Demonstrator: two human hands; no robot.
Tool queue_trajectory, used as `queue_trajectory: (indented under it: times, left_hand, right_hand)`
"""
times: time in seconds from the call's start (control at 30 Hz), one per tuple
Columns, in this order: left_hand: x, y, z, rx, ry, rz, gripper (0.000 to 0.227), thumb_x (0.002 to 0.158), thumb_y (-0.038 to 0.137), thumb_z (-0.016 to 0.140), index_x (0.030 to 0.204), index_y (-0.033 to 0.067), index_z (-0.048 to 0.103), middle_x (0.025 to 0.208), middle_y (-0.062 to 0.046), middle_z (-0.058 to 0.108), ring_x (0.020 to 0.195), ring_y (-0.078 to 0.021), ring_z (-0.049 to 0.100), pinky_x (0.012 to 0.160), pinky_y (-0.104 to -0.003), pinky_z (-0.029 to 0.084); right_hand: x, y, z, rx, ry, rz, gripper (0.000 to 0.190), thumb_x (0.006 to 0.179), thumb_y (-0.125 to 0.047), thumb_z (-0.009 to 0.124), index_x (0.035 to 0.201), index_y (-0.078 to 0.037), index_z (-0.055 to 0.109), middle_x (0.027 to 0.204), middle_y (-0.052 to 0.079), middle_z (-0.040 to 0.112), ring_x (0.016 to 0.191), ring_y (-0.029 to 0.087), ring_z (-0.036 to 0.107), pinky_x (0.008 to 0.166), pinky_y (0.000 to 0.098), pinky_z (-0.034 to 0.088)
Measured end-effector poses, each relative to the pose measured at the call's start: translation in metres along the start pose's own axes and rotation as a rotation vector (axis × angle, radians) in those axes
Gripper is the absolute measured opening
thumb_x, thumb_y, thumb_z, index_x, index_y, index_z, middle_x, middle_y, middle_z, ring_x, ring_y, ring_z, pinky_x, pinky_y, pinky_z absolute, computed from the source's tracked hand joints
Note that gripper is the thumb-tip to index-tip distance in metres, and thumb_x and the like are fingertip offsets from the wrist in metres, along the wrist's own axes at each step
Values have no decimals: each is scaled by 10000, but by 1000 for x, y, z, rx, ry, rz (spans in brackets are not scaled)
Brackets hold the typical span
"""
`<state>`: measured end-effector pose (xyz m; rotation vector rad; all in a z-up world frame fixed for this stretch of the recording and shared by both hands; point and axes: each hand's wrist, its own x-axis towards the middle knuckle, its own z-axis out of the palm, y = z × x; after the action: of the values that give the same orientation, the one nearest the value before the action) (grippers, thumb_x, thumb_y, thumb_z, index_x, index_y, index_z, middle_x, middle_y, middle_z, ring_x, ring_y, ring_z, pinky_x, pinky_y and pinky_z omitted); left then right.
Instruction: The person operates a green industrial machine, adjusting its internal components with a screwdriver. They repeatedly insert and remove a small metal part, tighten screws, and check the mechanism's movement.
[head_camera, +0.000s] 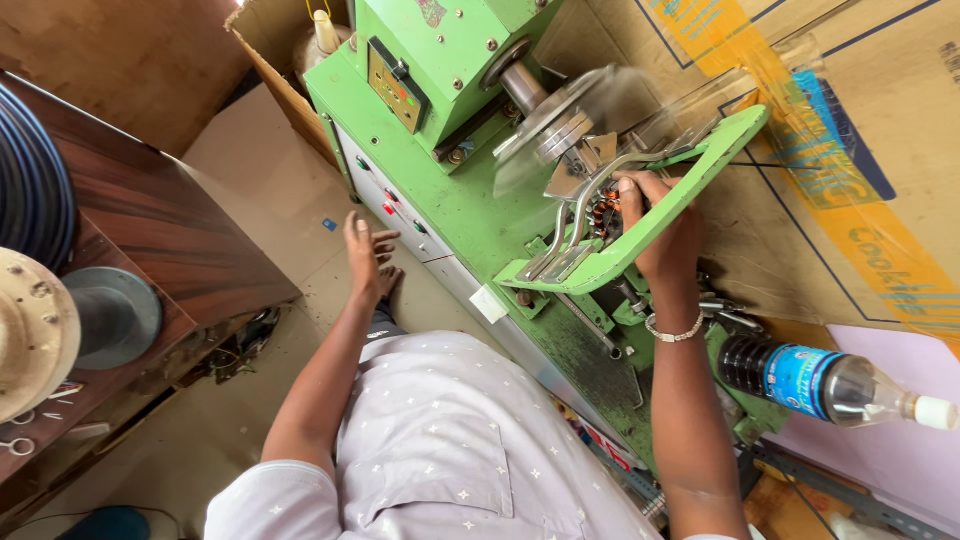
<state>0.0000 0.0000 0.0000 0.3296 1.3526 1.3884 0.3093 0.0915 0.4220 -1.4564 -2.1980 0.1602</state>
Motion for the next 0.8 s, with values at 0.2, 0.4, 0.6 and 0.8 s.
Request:
queue_trajectory:
  times: [0.2,0.4,0.6,0.8]
  left_hand:
    - [-18,-17,-45,47,122,-20,733,1049,604,394,1619,179,219,956,-88,765,668,-104,527,649,-254,465]
    - [-53,-25,-95,75,179,-211,751,1063,665,233,1404,100,591,922,-106,764,684,-95,539,644,-252,444]
    - [-53,-21,-101,59,218,-215,796,1060,666,186,1256,79,687,854,-123,761,634,-120,522,596,-271,420]
    - [-45,-13,-73,746,120,-37,498,967,458,584,1103,14,764,1024,-186,762,976,-323,737,850,-442,569]
  right_hand:
    - [-2,6,1,-28,-8,-47,252,1088,-178,548,1114,-61,770,819,92,690,844,274,638,745,427,505]
    - [-4,15,5,1,-45,7,281,1085,-205,527,1141,-58,760,825,97,676,872,268,638,770,423,516]
    - [-8,26,8,-49,-58,-40,296,1121,-241,496,1184,-90,742,945,125,702,907,304,635,809,446,515]
    - [-11,33,8,-62,-101,6,303,1145,-289,509,1230,-122,746,918,141,674,898,333,643,807,467,515]
